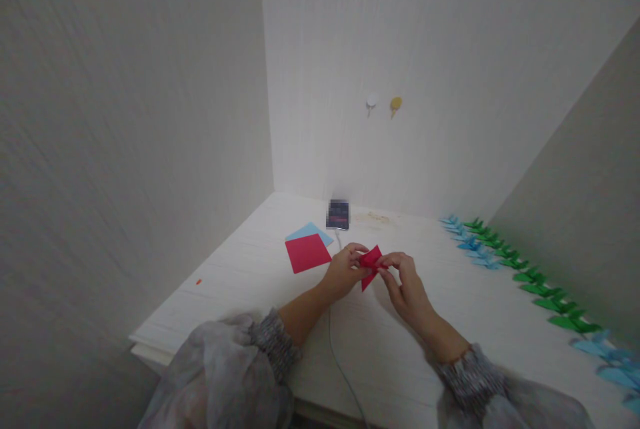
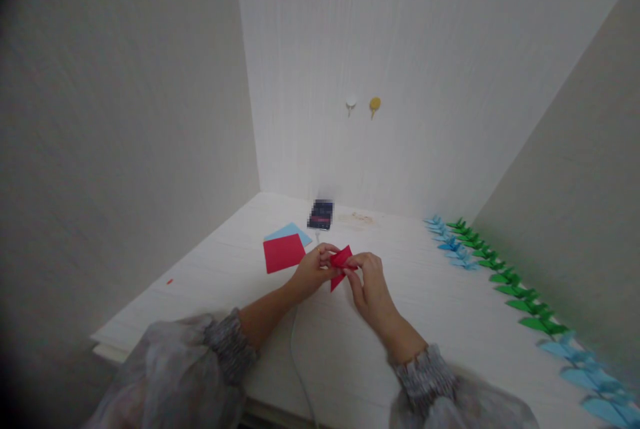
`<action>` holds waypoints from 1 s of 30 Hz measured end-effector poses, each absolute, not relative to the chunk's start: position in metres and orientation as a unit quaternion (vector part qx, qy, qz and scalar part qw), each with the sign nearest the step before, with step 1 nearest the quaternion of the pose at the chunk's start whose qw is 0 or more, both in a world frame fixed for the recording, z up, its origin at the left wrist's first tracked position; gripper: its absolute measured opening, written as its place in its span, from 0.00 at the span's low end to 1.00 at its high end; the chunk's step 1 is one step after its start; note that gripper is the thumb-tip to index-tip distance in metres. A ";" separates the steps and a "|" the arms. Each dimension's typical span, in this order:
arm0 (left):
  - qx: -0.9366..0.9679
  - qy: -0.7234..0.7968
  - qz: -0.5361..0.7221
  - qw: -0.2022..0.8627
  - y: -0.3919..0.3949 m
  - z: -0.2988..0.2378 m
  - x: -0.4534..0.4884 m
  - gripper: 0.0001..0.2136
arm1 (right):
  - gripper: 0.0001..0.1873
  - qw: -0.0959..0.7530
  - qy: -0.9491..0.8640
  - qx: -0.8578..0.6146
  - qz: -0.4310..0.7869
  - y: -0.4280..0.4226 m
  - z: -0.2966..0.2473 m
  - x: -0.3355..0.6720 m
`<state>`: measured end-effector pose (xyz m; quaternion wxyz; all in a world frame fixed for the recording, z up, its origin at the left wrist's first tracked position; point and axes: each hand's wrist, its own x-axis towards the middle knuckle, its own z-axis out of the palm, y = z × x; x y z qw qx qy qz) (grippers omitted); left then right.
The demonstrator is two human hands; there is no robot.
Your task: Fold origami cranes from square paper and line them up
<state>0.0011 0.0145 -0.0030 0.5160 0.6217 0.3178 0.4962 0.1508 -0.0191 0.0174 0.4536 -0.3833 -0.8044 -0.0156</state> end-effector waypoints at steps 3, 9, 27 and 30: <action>0.630 0.311 0.502 0.504 0.010 0.003 0.001 0.17 | 0.12 0.431 -0.809 -0.399 -0.034 -0.017 0.017 0.150; 0.654 0.315 0.497 0.475 0.007 0.006 0.000 0.17 | 0.05 0.406 -0.832 -0.374 -0.053 -0.012 0.017 0.152; 0.619 0.241 0.510 0.546 0.004 0.011 0.002 0.27 | 0.11 0.448 -0.829 -0.335 0.002 -0.014 0.021 0.152; 0.601 0.215 0.489 0.594 0.000 0.015 0.000 0.26 | 0.11 0.446 -0.828 -0.335 0.056 -0.018 0.023 0.153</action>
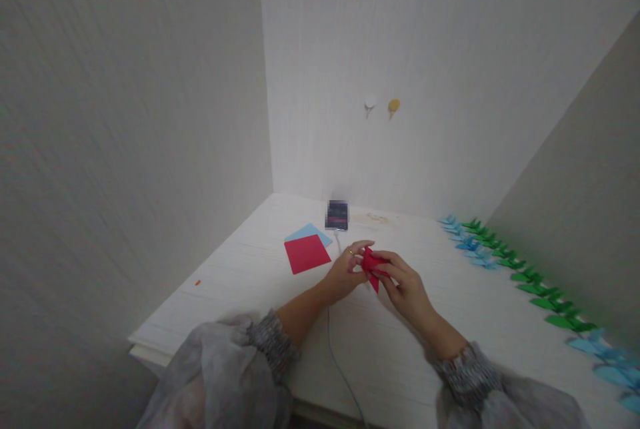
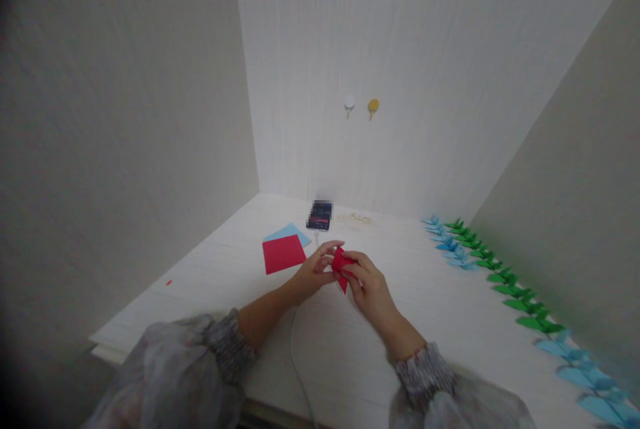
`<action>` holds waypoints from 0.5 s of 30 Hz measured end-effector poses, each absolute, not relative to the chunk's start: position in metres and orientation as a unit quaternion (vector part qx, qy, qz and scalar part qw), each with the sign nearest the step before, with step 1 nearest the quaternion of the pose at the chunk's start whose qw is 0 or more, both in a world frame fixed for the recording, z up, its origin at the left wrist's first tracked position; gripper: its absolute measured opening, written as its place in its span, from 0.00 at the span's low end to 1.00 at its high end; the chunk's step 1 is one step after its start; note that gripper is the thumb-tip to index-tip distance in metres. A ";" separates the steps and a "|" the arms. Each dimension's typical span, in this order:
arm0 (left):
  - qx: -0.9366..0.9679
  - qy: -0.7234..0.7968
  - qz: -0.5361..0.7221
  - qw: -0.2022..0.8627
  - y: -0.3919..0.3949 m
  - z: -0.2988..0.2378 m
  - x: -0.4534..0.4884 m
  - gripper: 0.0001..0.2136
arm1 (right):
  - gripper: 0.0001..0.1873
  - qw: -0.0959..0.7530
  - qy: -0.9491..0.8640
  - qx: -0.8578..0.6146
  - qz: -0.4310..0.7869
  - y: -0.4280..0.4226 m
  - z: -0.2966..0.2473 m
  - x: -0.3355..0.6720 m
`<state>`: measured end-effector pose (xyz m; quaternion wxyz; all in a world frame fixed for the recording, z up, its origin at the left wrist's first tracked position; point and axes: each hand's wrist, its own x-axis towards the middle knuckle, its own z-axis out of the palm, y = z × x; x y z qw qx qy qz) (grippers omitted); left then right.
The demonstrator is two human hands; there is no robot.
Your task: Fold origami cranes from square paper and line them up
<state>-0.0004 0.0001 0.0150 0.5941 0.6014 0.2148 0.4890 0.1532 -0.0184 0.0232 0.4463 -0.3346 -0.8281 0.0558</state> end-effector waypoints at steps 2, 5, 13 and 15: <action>0.587 0.195 0.478 0.624 -0.001 0.017 -0.002 0.22 | 0.10 0.452 -0.822 -0.338 0.074 -0.022 0.027 0.153; 0.563 0.181 0.478 0.649 -0.002 0.020 -0.003 0.20 | 0.08 0.445 -0.817 -0.352 0.101 -0.027 0.032 0.152; 0.525 0.185 0.502 0.662 -0.004 0.023 -0.002 0.14 | 0.07 0.500 -0.763 -0.368 0.179 -0.023 0.032 0.154; 0.519 0.185 0.506 0.664 -0.003 0.022 -0.002 0.14 | 0.07 0.502 -0.757 -0.372 0.191 -0.022 0.031 0.155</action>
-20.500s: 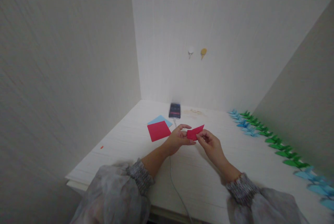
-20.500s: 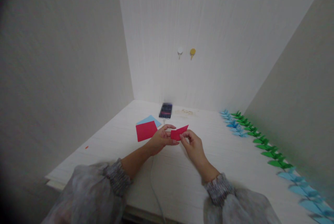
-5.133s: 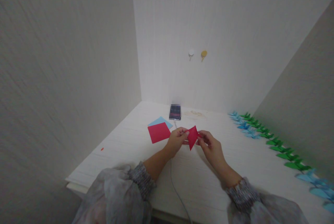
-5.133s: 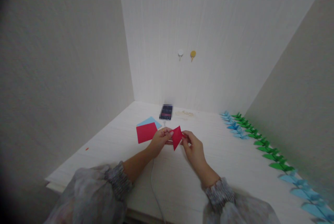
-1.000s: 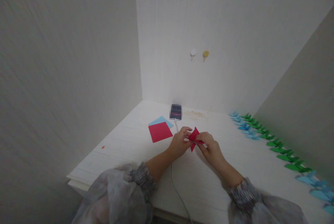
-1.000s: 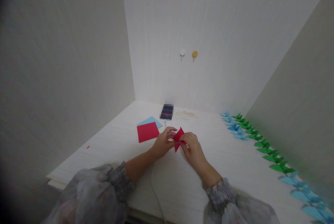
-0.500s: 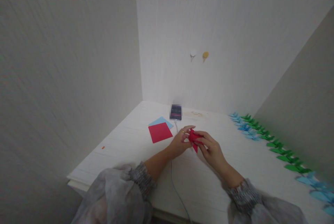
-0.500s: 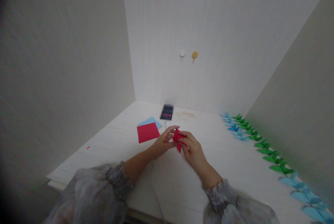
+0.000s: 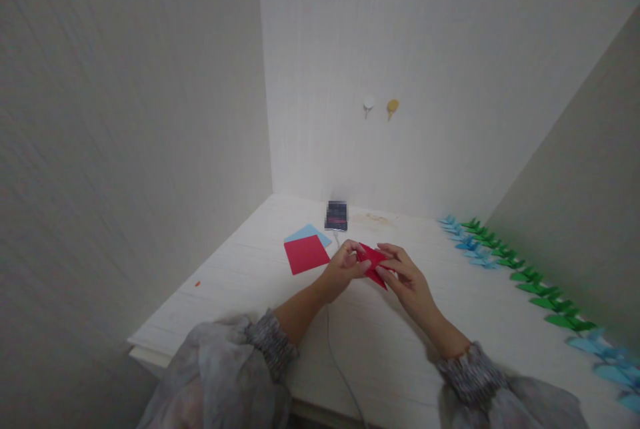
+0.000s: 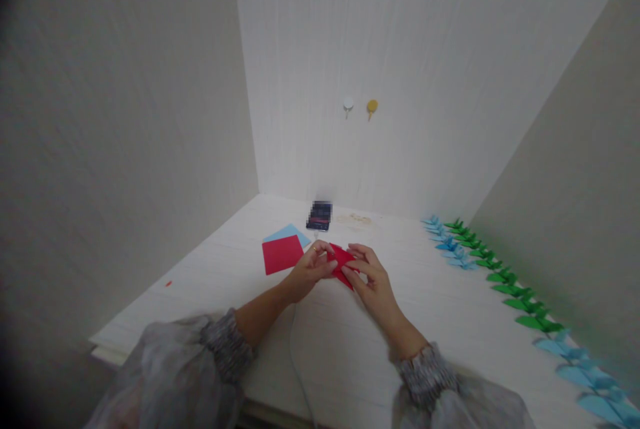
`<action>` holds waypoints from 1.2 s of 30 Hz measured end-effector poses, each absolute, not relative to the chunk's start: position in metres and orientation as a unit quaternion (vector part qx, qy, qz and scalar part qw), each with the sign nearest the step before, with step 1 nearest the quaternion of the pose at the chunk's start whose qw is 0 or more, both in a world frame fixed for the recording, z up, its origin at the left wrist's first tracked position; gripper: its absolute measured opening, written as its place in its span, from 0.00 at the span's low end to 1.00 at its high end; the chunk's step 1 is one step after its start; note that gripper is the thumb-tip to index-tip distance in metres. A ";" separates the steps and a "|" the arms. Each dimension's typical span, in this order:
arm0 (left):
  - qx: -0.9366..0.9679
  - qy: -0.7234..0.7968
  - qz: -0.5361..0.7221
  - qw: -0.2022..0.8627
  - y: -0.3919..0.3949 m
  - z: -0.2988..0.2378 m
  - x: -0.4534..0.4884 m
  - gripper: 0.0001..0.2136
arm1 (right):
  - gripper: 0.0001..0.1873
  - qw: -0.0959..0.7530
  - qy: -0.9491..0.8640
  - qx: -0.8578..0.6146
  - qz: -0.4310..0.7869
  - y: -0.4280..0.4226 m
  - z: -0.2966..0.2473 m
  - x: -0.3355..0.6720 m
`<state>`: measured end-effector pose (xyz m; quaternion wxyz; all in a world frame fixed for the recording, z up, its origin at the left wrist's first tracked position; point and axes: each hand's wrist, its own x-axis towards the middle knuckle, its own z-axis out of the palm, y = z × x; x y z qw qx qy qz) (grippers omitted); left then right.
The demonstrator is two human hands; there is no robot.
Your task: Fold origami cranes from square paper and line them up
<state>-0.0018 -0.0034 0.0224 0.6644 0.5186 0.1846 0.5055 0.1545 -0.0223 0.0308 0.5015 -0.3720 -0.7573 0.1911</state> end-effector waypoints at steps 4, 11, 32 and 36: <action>0.525 0.182 0.519 0.650 0.000 0.020 -0.001 0.13 | 0.06 0.505 -0.750 -0.370 0.214 -0.021 0.028 0.154; 0.580 0.207 0.552 0.563 0.007 0.012 0.002 0.10 | 0.05 0.505 -0.750 -0.366 0.221 -0.018 0.024 0.151; 0.570 0.300 0.605 0.468 0.011 0.007 -0.001 0.26 | 0.09 0.464 -0.714 -0.484 0.200 -0.020 0.017 0.137; 0.585 0.337 0.550 0.491 0.014 0.005 -0.003 0.30 | 0.07 0.445 -0.746 -0.458 0.190 -0.019 0.018 0.141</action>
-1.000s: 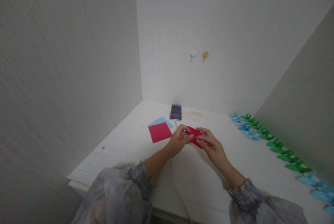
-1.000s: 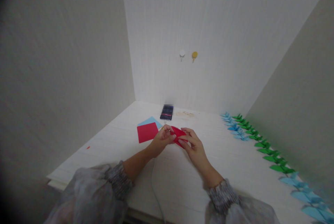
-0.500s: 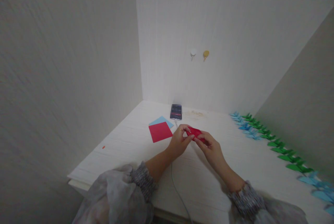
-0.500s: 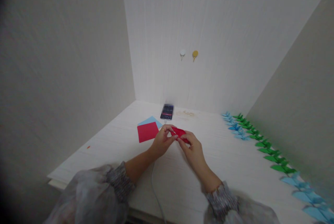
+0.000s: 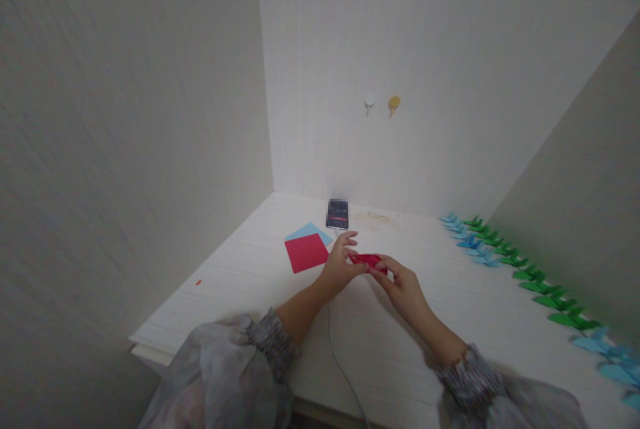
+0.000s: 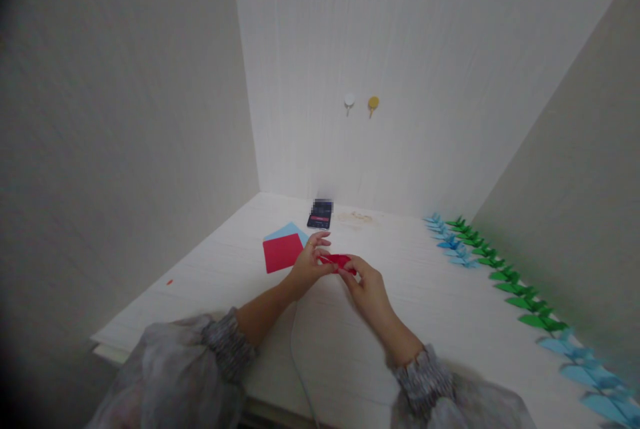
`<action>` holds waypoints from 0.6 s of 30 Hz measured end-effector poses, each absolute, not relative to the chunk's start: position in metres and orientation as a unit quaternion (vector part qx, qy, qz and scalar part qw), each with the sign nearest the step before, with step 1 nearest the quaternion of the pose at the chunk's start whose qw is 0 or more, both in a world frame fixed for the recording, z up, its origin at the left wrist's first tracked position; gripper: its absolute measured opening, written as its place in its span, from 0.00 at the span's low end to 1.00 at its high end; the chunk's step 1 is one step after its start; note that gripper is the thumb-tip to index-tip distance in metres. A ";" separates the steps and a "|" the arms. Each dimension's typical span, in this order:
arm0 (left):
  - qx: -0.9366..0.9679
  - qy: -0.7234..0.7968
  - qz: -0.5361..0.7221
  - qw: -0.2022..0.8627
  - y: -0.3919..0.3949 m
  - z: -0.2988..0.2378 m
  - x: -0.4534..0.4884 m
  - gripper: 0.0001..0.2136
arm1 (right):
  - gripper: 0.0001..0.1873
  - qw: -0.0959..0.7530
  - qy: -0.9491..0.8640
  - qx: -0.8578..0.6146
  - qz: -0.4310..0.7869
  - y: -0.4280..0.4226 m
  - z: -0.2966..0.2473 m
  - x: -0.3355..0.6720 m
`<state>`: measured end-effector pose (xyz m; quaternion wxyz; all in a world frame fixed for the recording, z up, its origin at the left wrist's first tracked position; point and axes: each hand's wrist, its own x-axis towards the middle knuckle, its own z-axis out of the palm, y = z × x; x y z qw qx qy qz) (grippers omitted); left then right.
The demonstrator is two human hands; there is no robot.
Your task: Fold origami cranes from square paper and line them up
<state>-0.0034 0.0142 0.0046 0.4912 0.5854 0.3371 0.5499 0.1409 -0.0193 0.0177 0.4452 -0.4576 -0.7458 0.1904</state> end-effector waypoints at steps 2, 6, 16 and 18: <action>0.595 0.343 0.509 0.519 0.014 0.005 -0.004 0.28 | 0.05 0.434 -0.756 -0.456 0.177 -0.018 0.016 0.143; 0.599 0.321 0.466 0.567 0.017 -0.001 -0.003 0.23 | 0.04 0.424 -0.770 -0.451 0.153 -0.014 0.012 0.148; 0.682 0.320 0.453 0.476 0.019 -0.008 -0.003 0.24 | 0.13 0.440 -0.749 -0.482 0.114 -0.015 0.011 0.145; 0.685 0.328 0.444 0.475 0.016 -0.005 -0.003 0.27 | 0.14 0.439 -0.753 -0.472 0.136 -0.015 0.010 0.144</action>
